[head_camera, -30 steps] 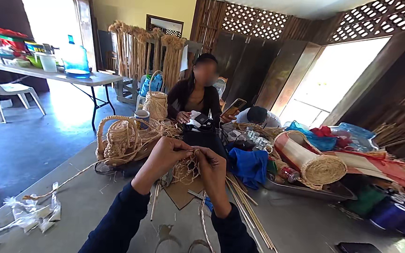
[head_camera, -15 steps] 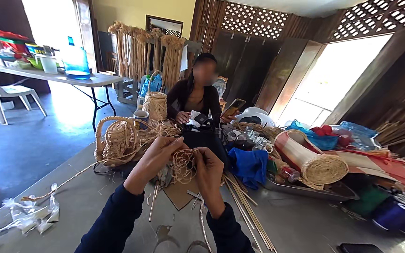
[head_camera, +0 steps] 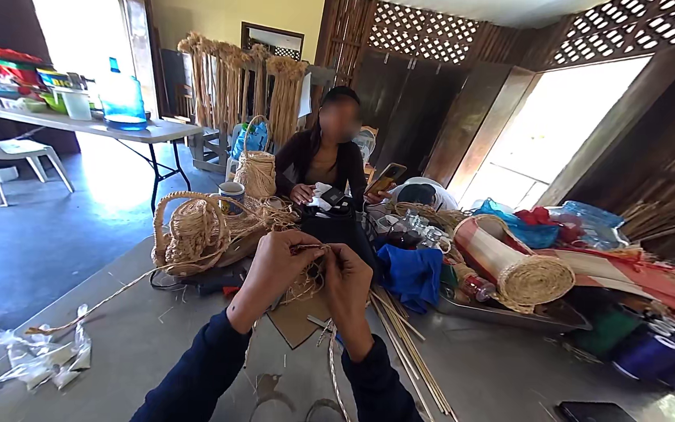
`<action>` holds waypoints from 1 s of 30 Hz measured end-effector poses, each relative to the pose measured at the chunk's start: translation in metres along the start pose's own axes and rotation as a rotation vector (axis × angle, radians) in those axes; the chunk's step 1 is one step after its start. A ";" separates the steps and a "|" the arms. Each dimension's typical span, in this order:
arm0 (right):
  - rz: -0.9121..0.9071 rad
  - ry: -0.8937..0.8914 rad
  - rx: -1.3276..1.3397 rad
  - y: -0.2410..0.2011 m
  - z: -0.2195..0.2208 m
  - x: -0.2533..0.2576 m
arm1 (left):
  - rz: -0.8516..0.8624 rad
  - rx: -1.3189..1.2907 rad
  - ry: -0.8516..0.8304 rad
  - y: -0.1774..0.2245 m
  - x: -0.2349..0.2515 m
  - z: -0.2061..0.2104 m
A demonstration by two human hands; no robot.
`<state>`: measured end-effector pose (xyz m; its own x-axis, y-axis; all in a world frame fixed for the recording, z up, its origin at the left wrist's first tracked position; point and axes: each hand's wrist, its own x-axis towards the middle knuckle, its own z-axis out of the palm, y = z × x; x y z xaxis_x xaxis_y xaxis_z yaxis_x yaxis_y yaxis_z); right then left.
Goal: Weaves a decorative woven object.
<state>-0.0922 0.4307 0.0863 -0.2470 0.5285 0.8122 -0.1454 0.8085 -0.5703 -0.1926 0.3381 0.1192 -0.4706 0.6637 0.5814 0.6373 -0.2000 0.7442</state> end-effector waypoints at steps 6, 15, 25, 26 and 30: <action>0.032 -0.030 -0.045 -0.006 -0.006 0.003 | 0.203 0.121 0.063 -0.005 -0.002 0.006; 0.049 -0.085 -0.020 -0.008 -0.007 0.004 | 0.310 0.172 0.100 -0.011 -0.002 0.007; 0.053 -0.161 -0.033 -0.008 -0.011 0.008 | 0.296 0.156 0.176 -0.016 -0.001 0.012; 0.043 -0.155 -0.056 -0.008 -0.011 0.008 | 0.307 0.162 0.189 -0.017 -0.001 0.014; 0.024 -0.158 -0.107 -0.009 -0.012 0.008 | 0.341 0.188 0.199 -0.018 -0.001 0.016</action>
<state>-0.0811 0.4313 0.0996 -0.3980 0.5076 0.7641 -0.0372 0.8233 -0.5663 -0.1938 0.3521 0.1000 -0.3102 0.4269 0.8494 0.8680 -0.2373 0.4362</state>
